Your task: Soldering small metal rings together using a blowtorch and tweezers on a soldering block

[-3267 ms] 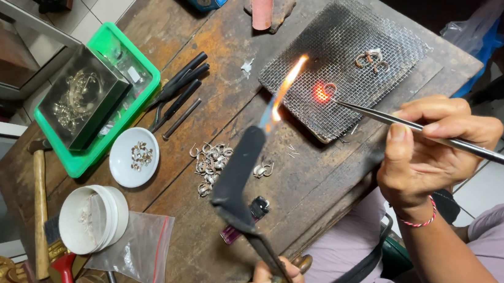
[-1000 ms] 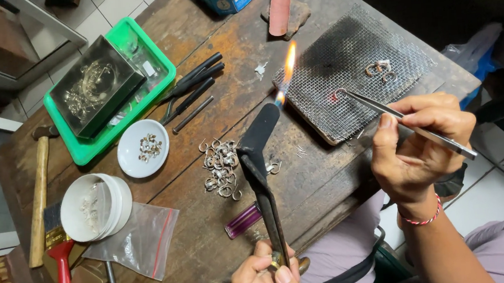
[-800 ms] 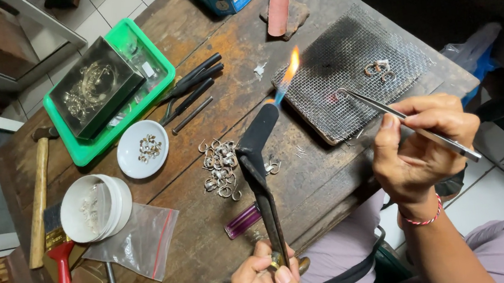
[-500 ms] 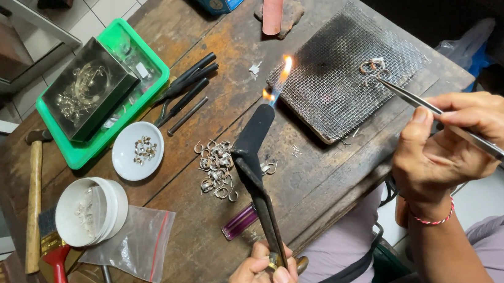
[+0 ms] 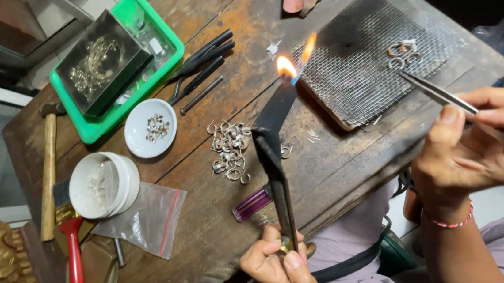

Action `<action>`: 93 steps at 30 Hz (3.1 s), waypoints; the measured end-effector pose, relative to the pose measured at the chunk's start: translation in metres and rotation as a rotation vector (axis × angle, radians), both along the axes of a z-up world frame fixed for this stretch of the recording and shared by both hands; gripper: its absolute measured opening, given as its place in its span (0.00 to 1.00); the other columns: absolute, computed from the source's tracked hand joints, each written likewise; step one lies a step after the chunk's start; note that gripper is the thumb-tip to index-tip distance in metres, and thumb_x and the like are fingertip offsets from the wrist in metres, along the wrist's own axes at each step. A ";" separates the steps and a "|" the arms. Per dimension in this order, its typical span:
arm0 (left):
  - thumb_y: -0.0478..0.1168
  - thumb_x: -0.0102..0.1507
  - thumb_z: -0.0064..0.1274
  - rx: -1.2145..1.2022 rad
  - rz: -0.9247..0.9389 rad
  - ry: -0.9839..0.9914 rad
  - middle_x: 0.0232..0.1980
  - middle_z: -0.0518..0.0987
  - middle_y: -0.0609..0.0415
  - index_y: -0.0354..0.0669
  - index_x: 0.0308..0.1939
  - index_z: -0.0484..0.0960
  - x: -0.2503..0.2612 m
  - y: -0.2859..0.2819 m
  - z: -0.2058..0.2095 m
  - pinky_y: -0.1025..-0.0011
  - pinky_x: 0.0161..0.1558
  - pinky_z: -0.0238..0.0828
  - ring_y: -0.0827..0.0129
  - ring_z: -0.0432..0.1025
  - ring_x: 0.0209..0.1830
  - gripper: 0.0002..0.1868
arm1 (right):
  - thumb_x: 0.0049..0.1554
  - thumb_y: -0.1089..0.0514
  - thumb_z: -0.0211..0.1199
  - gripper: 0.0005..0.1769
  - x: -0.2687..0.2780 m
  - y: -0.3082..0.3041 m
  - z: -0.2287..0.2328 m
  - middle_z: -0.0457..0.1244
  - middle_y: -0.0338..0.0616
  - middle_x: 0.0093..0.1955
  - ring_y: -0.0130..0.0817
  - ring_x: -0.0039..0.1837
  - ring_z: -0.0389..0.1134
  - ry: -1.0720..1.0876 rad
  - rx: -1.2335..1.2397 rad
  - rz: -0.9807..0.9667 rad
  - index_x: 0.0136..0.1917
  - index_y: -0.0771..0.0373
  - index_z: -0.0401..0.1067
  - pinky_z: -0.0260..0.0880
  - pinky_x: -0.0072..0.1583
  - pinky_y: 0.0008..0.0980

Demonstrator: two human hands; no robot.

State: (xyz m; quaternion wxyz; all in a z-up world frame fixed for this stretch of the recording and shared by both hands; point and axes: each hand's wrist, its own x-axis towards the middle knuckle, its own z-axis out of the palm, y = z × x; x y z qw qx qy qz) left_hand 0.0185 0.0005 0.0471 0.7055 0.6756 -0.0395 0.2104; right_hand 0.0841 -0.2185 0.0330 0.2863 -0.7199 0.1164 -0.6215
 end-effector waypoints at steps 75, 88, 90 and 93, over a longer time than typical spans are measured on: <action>0.36 0.69 0.34 0.474 -0.162 -0.345 0.43 0.67 0.32 0.24 0.47 0.62 0.012 0.035 0.010 0.60 0.49 0.78 0.46 0.72 0.39 0.12 | 0.62 0.73 0.60 0.12 0.006 0.089 0.038 0.58 0.49 0.49 0.41 0.51 0.64 0.324 0.054 0.807 0.56 0.70 0.61 0.65 0.57 0.35; 0.37 0.69 0.36 0.502 -0.156 -0.314 0.44 0.69 0.32 0.24 0.48 0.63 0.011 0.037 0.012 0.62 0.50 0.77 0.45 0.74 0.42 0.13 | 0.62 0.74 0.57 0.05 0.003 0.093 0.041 0.70 0.55 0.51 0.46 0.50 0.73 0.257 -0.149 0.787 0.49 0.68 0.66 0.72 0.52 0.36; 0.37 0.69 0.35 0.448 -0.201 -0.305 0.43 0.70 0.31 0.27 0.48 0.61 0.012 0.037 0.013 0.60 0.51 0.76 0.46 0.73 0.40 0.12 | 0.59 0.75 0.64 0.09 -0.004 0.090 0.036 0.69 0.57 0.47 0.43 0.45 0.72 0.220 -0.127 0.726 0.46 0.65 0.68 0.69 0.48 0.31; 0.39 0.68 0.37 0.568 -0.092 -0.300 0.46 0.70 0.33 0.23 0.48 0.66 0.005 0.037 0.005 0.64 0.54 0.78 0.48 0.74 0.46 0.16 | 0.62 0.60 0.58 0.05 -0.006 0.085 0.035 0.69 0.59 0.46 0.44 0.44 0.74 0.206 -0.146 0.868 0.45 0.64 0.70 0.69 0.45 0.30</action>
